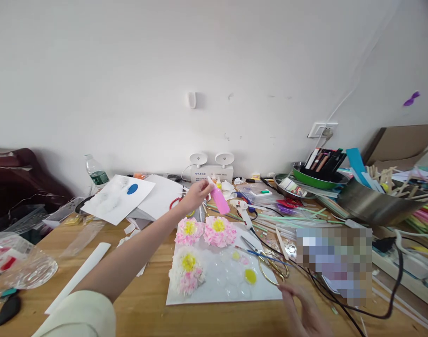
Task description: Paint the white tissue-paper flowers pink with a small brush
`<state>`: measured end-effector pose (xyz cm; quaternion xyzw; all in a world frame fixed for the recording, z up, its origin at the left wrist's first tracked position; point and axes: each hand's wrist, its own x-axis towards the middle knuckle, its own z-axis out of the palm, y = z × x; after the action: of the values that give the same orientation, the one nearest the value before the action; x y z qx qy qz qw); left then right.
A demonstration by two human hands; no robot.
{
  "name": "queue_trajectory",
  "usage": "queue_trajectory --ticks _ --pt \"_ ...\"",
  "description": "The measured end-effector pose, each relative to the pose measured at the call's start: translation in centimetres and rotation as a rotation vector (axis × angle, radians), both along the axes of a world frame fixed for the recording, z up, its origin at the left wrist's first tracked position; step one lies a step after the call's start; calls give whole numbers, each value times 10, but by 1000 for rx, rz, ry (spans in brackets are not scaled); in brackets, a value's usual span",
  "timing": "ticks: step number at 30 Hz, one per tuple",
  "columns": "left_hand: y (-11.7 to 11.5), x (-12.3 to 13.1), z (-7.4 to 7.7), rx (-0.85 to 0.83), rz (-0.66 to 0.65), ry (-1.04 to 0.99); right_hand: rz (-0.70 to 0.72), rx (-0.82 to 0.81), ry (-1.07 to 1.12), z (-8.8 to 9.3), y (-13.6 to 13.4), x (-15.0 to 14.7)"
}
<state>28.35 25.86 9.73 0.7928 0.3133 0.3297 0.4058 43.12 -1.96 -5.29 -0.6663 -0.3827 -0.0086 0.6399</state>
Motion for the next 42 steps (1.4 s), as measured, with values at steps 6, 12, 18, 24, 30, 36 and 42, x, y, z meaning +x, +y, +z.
queue_trajectory --ticks 6,12,18,24,30,36,42 --pt "-103 -16 3 -245 -272 -147 906 128 699 77 51 -37" --pt "-145 -36 2 -435 -404 -321 1213 -11 1129 99 48 -68" --pt "-153 -45 -17 -460 -441 -407 1115 -34 995 84 35 -79" --pt "-164 -47 -24 -499 -175 -424 612 21 -9 68 31 -83" --pt "-174 -50 -31 -578 -243 -644 528 -40 11 50 25 -88" --pt "-178 -51 -29 -548 -169 -553 553 -67 203 47 19 -86" --pt "-178 -51 -31 -434 -104 -439 571 -63 204 44 16 -85"
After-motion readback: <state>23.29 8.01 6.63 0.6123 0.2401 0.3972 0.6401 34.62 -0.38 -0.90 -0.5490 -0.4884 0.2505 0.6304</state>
